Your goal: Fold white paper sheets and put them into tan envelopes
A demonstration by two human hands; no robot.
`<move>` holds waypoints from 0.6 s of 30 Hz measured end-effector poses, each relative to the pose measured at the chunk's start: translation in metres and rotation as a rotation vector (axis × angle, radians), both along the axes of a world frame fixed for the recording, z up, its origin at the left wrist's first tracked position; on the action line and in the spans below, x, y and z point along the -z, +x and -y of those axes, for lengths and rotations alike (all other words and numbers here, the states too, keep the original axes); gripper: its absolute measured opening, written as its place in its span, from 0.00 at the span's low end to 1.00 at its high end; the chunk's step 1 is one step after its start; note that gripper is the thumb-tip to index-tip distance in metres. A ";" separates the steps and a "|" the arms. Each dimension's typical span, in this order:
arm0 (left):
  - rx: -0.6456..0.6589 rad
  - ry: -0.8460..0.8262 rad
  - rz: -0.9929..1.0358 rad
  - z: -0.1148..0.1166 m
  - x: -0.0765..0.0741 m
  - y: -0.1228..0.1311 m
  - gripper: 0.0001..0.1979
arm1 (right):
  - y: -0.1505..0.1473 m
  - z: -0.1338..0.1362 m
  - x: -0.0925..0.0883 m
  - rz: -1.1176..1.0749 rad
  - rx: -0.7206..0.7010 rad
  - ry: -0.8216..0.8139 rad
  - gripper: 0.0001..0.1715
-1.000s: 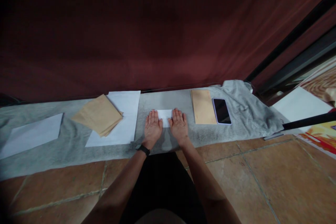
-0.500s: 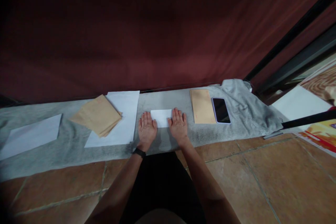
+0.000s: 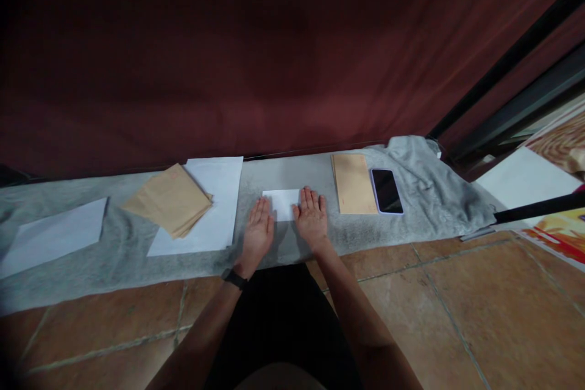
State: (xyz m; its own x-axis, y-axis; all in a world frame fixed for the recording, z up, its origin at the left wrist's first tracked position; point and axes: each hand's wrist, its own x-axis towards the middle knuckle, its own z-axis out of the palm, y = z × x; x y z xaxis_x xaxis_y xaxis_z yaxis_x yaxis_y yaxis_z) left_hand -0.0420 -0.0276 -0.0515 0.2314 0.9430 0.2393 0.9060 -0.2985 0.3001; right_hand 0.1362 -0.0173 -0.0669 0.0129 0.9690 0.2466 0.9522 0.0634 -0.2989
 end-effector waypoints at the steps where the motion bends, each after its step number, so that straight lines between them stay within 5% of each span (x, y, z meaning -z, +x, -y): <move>1: 0.053 -0.016 -0.009 0.004 -0.001 0.005 0.28 | 0.001 0.000 -0.001 -0.001 -0.003 0.002 0.34; 7: 0.124 -0.080 -0.097 0.020 0.002 0.027 0.30 | 0.001 0.008 -0.009 -0.038 -0.045 -0.007 0.31; 12: 0.185 -0.094 -0.126 0.018 0.003 0.021 0.31 | -0.020 0.029 -0.012 -0.048 -0.248 -0.068 0.31; 18: 0.164 -0.113 -0.165 0.018 0.003 0.021 0.30 | -0.025 0.038 -0.006 -0.009 -0.185 -0.077 0.33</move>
